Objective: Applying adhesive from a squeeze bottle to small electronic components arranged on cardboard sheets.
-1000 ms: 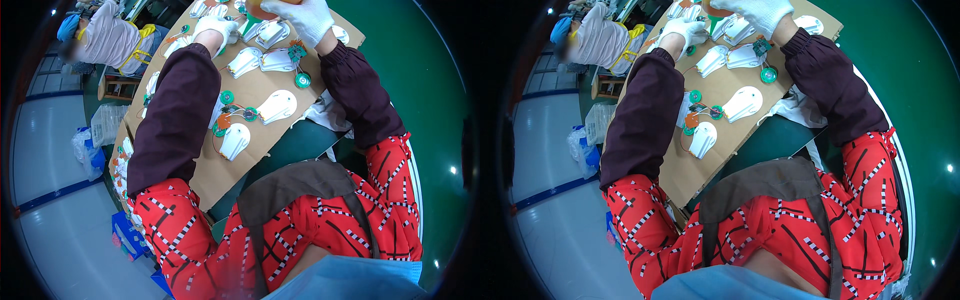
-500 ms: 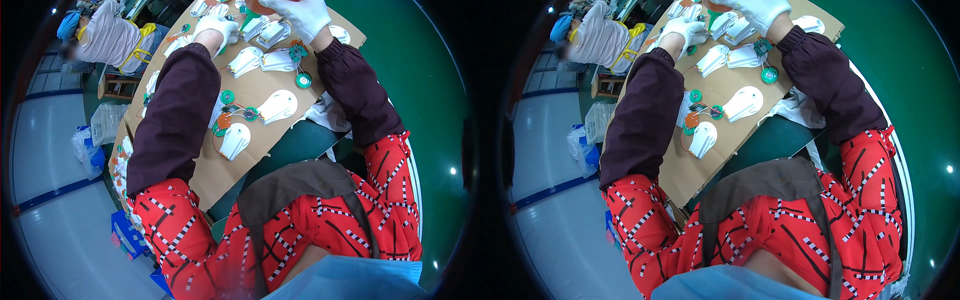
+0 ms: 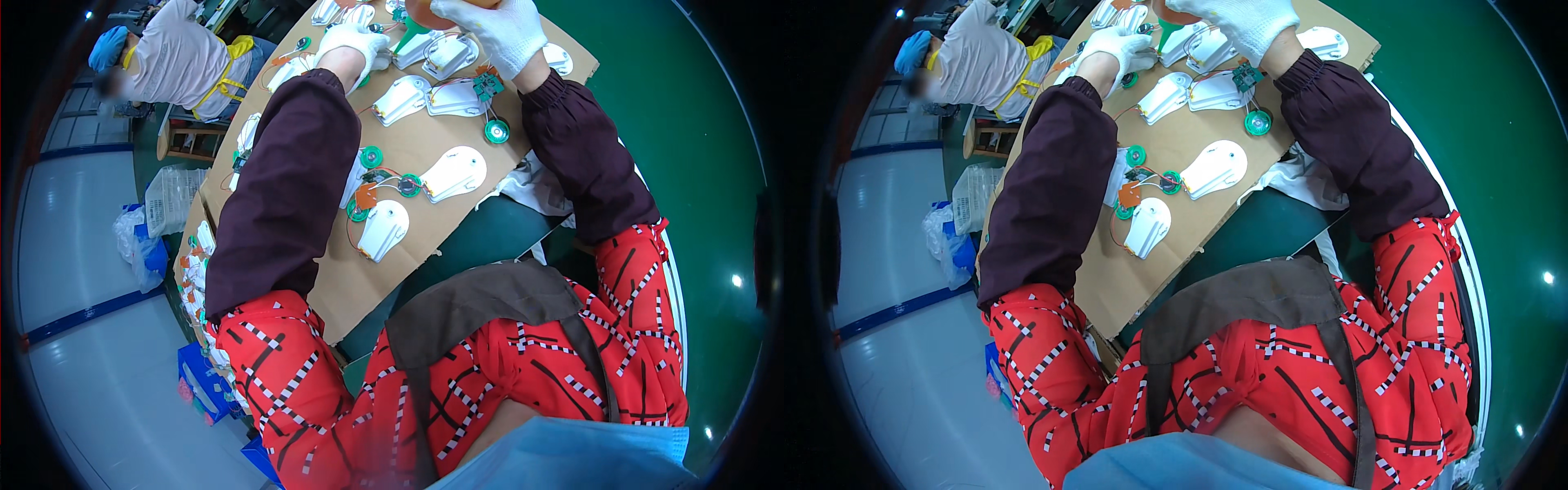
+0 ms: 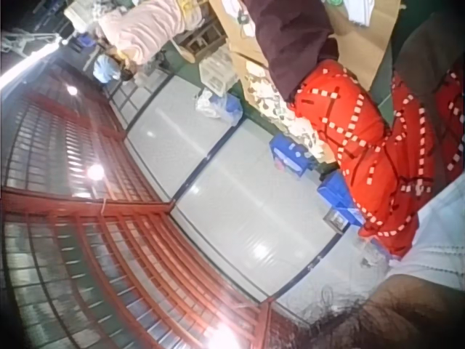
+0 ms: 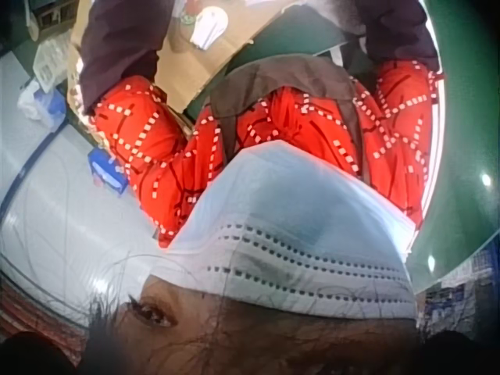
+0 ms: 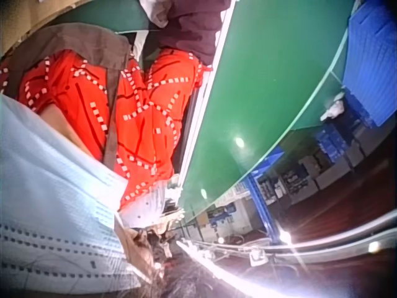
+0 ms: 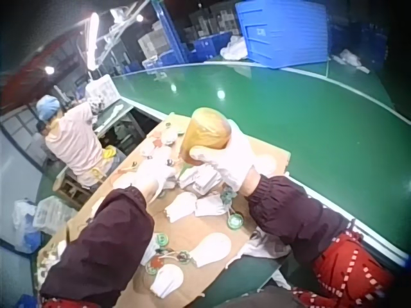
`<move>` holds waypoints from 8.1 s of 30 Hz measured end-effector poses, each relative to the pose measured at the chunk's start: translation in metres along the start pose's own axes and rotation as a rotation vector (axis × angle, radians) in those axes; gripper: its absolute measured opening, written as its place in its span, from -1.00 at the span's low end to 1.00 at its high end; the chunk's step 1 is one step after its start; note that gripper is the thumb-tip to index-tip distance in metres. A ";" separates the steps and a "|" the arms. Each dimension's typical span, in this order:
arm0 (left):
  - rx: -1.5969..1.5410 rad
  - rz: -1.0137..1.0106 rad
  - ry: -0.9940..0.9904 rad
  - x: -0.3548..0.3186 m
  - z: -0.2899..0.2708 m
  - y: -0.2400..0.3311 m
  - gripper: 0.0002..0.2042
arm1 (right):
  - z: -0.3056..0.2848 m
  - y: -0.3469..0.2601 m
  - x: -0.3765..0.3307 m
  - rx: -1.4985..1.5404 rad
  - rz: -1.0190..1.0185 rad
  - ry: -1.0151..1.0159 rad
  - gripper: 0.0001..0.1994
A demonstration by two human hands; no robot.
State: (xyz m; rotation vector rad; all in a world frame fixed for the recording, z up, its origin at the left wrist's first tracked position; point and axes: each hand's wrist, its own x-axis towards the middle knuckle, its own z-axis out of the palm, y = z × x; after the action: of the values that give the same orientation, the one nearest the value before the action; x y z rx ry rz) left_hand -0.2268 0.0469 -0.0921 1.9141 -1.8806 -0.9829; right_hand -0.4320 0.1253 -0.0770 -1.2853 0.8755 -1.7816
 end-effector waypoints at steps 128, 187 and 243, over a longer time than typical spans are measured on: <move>-0.133 -0.026 0.120 0.011 -0.048 -0.005 -0.86 | 0.044 -0.002 0.080 -0.210 0.008 -0.203 -0.42; 0.010 0.018 0.157 0.007 -0.043 -0.015 -0.88 | 0.033 -0.006 0.056 -0.242 0.040 -0.144 -0.39; 0.478 -0.035 0.156 0.055 -0.098 -0.017 -0.67 | 0.061 -0.010 0.130 -0.032 0.214 -0.389 -0.61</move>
State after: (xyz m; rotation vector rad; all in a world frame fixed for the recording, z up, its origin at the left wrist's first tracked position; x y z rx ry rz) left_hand -0.1559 -0.0295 -0.0459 2.2066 -2.1316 -0.3929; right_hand -0.4019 0.0107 0.0049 -1.4378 0.7868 -1.2991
